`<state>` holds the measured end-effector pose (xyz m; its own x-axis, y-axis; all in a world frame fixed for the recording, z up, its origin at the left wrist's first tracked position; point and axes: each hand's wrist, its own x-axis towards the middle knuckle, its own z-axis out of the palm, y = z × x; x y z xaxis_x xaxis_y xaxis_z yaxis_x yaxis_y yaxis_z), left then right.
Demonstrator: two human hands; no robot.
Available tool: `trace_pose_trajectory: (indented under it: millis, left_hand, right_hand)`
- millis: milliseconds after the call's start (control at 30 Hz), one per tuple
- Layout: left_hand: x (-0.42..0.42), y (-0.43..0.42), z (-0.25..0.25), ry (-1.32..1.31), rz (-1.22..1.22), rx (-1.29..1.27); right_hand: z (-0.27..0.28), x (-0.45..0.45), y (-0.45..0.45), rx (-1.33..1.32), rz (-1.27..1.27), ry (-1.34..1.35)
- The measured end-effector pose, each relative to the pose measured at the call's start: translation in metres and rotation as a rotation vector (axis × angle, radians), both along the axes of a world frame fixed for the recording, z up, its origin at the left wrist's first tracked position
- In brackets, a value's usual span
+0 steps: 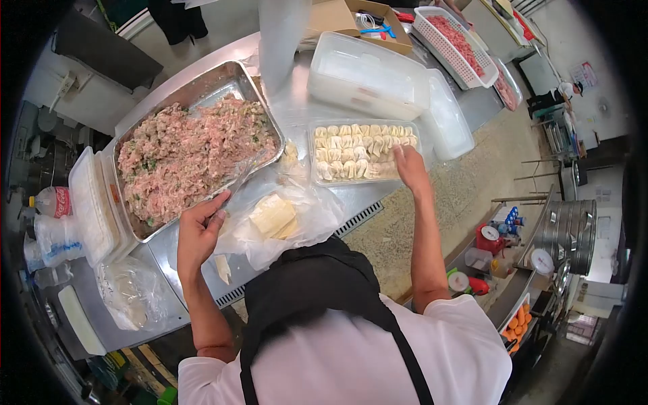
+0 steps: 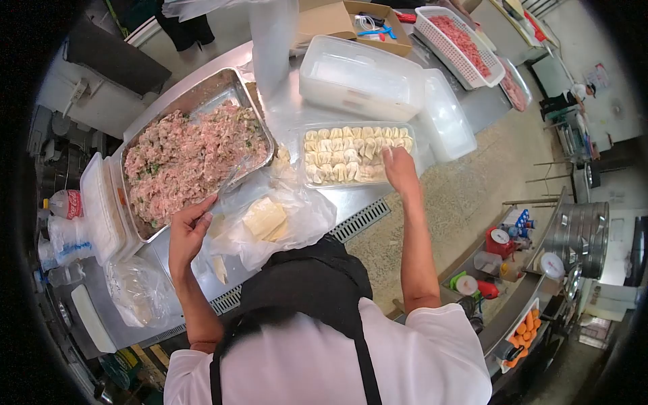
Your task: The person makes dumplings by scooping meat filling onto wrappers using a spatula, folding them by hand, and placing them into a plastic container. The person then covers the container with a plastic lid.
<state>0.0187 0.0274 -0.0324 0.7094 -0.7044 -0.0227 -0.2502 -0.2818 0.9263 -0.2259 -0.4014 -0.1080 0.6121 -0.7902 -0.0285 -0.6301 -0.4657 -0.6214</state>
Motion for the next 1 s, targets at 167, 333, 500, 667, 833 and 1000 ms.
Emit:
trace_pose_trajectory:
  millis: [167, 333, 500, 667, 833, 1000]
  left_hand:
    - [0.001, 0.001, -0.006, 0.009, 0.009, 0.097]
    - [-0.001, 0.002, -0.007, 0.025, 0.01, 0.06]
    - [0.001, 0.011, -0.007, 0.052, 0.017, 0.106]
    - [-0.002, 0.009, -0.012, 0.029, 0.013, 0.091]
    - [0.0, 0.015, -0.006, 0.027, 0.069, 0.119]
    - [0.001, 0.019, -0.012, 0.05, 0.084, 0.086]
  right_hand:
    - [-0.003, 0.016, 0.024, -0.138, 0.103, -0.169]
    - [-0.017, 0.033, 0.031, -0.291, 0.073, -0.245]
    - [-0.02, 0.032, 0.04, -0.076, -0.093, -0.138]
    - [-0.026, 0.032, 0.043, -0.047, -0.138, -0.187]
    - [0.008, 0.028, 0.056, -0.137, -0.111, -0.154]
    - [-0.02, 0.025, 0.061, -0.08, 0.01, -0.055]
